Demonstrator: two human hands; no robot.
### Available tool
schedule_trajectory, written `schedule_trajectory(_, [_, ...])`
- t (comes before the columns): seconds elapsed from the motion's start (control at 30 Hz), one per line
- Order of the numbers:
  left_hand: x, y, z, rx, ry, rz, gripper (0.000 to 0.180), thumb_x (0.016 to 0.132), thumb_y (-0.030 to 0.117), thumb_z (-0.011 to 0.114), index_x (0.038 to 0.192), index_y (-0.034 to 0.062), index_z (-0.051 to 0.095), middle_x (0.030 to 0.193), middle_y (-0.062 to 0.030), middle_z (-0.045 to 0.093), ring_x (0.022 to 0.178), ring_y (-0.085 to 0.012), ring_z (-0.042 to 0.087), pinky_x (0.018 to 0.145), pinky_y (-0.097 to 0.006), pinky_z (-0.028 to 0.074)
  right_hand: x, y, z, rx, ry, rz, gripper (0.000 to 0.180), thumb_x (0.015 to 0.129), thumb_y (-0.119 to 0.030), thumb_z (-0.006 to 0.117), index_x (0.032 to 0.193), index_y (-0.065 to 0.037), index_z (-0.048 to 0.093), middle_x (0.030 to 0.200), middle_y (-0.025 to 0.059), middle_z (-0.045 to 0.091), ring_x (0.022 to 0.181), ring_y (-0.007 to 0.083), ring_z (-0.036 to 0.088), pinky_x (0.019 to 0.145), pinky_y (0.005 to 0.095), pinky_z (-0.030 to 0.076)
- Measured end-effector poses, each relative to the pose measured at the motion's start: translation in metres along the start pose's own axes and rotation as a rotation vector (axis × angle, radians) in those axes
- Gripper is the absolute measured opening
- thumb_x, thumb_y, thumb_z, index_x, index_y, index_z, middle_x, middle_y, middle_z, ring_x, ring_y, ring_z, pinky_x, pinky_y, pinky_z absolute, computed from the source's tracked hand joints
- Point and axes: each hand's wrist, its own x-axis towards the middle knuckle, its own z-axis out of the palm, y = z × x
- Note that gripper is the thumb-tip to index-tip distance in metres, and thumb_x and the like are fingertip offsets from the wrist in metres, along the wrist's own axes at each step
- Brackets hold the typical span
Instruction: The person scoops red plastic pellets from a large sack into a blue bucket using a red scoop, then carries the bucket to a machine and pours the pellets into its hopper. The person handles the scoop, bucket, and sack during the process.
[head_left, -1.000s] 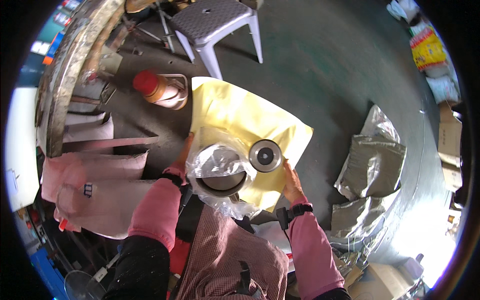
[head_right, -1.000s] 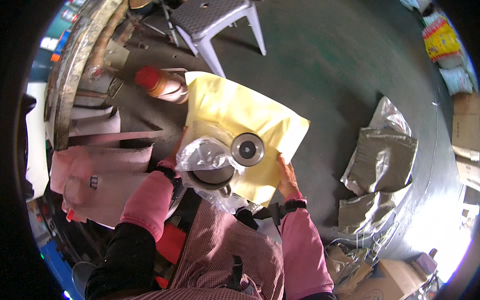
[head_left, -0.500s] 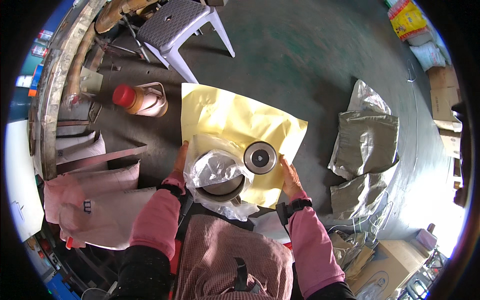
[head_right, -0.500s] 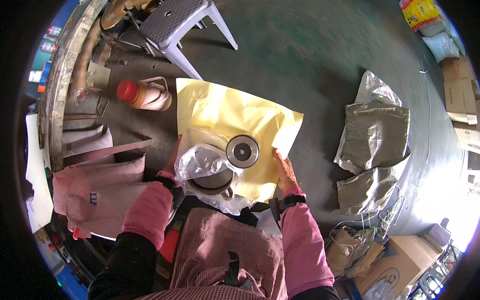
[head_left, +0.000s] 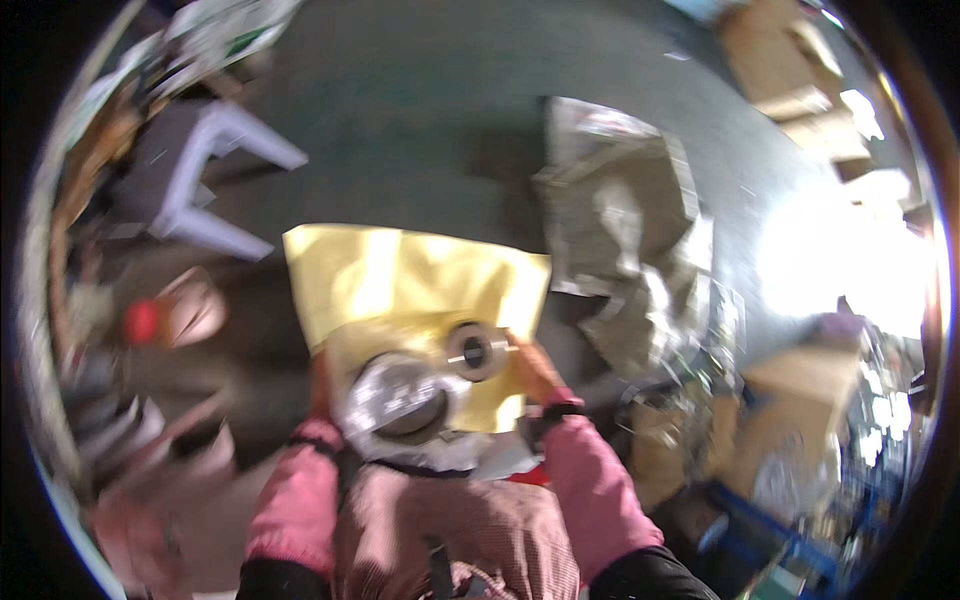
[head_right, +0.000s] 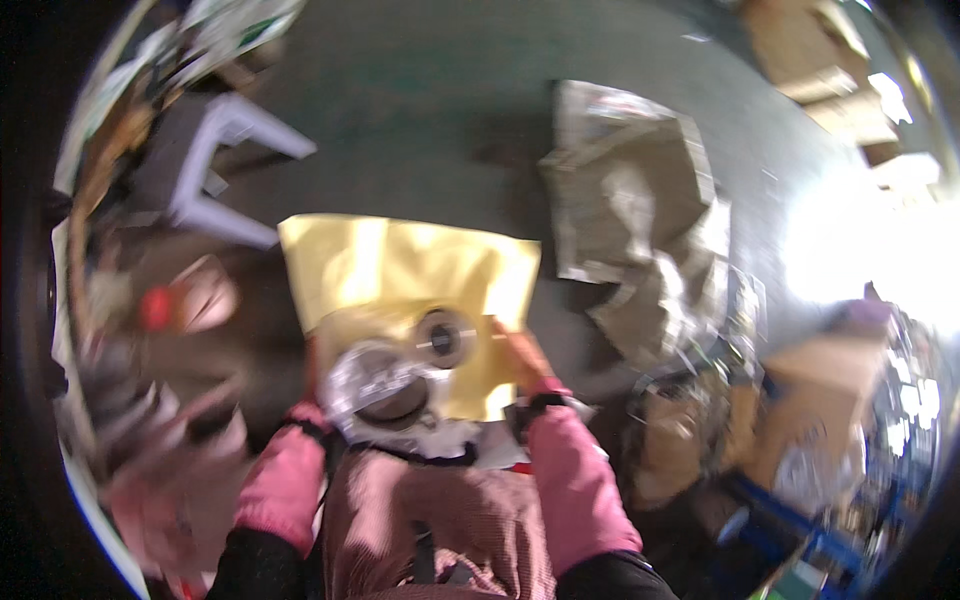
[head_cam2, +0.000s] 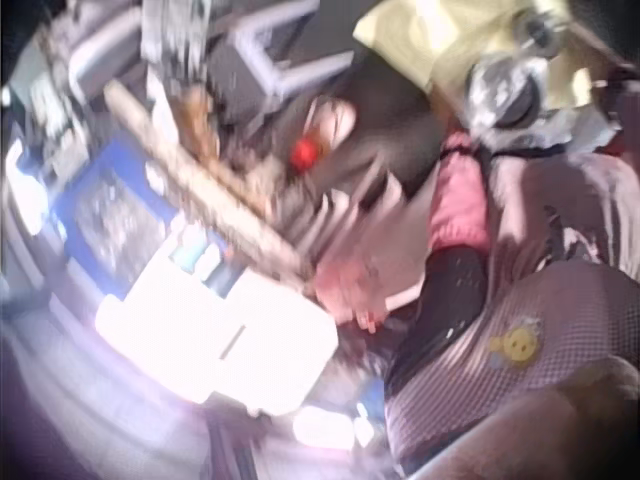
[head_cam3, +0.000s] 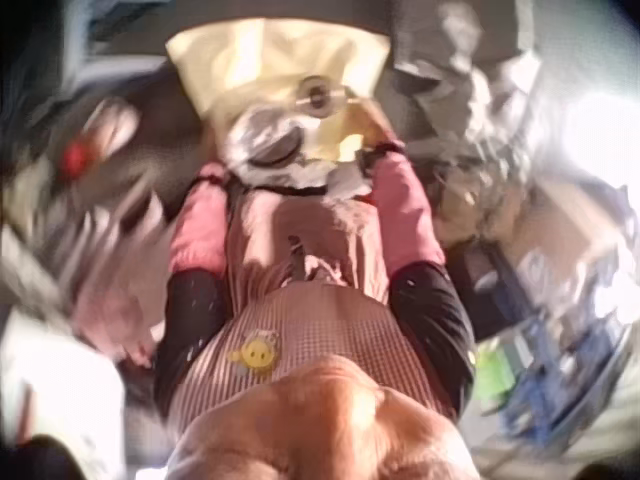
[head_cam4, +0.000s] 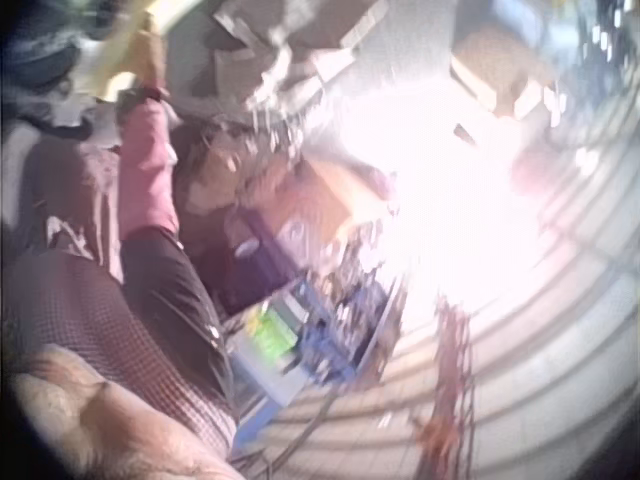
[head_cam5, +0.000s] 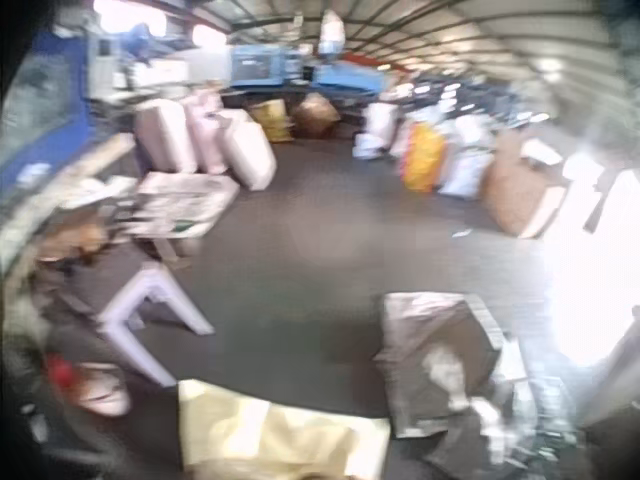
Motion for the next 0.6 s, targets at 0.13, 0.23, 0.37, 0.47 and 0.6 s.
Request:
schedule_trajectory(0.13, [-0.01,-0.024,0.05,0.039,-0.149,-0.052,0.063,0.097,0.059,0.038,0.133,0.009,0.05,0.124,-0.0083,0.057,0.111,-0.023,0.055,0.098,-0.037,0.043,-0.021,0.016,-0.042,0.137,-0.036,-0.142,0.058,0.089,-0.053,0.062,0.125,-0.007,0.059,0.111,0.0067,0.065,0.097,0.0174,0.06,0.086,0.0327,0.047])
schedule_trajectory(0.23, [-0.023,-0.042,0.084,0.058,-0.229,-0.106,0.063,0.098,0.059,0.038,0.133,0.0091,0.05,0.124,-0.0081,0.056,0.111,-0.023,0.054,0.098,-0.037,0.043,-0.049,0.026,-0.074,0.246,-0.023,-0.289,0.064,0.088,-0.053,0.063,0.131,-0.007,0.053,0.116,0.0073,0.062,0.101,0.0184,0.059,0.087,0.0341,0.049])
schedule_trajectory(0.37, [-0.028,-0.054,0.107,0.099,-0.313,-0.156,0.062,0.098,0.059,0.037,0.134,0.0093,0.05,0.124,-0.0078,0.056,0.112,-0.0231,0.054,0.098,-0.037,0.043,-0.07,0.022,-0.099,0.271,0.005,-0.27,0.066,0.087,-0.056,0.063,0.131,-0.007,0.053,0.114,0.0079,0.062,0.099,0.0188,0.061,0.085,0.0336,0.05])
schedule_trajectory(0.47, [-0.028,-0.063,0.115,0.099,-0.381,-0.199,0.062,0.098,0.058,0.037,0.134,0.0094,0.05,0.125,-0.0077,0.056,0.112,-0.0232,0.054,0.098,-0.037,0.043,-0.078,0.024,-0.12,0.267,0.047,-0.265,0.068,0.086,-0.058,0.063,0.13,-0.008,0.054,0.112,0.0078,0.063,0.096,0.0188,0.062,0.084,0.0331,0.05])
schedule_trajectory(0.6, [-0.028,-0.078,0.131,0.007,-0.306,-0.258,0.063,0.098,0.059,0.037,0.137,0.011,0.048,0.131,-0.0058,0.052,0.118,-0.0224,0.051,0.102,-0.037,0.041,-0.081,0.038,-0.144,0.295,0.087,-0.29,0.068,0.085,-0.061,0.062,0.13,-0.01,0.055,0.109,0.0074,0.064,0.093,0.0179,0.063,0.083,0.0333,0.05])
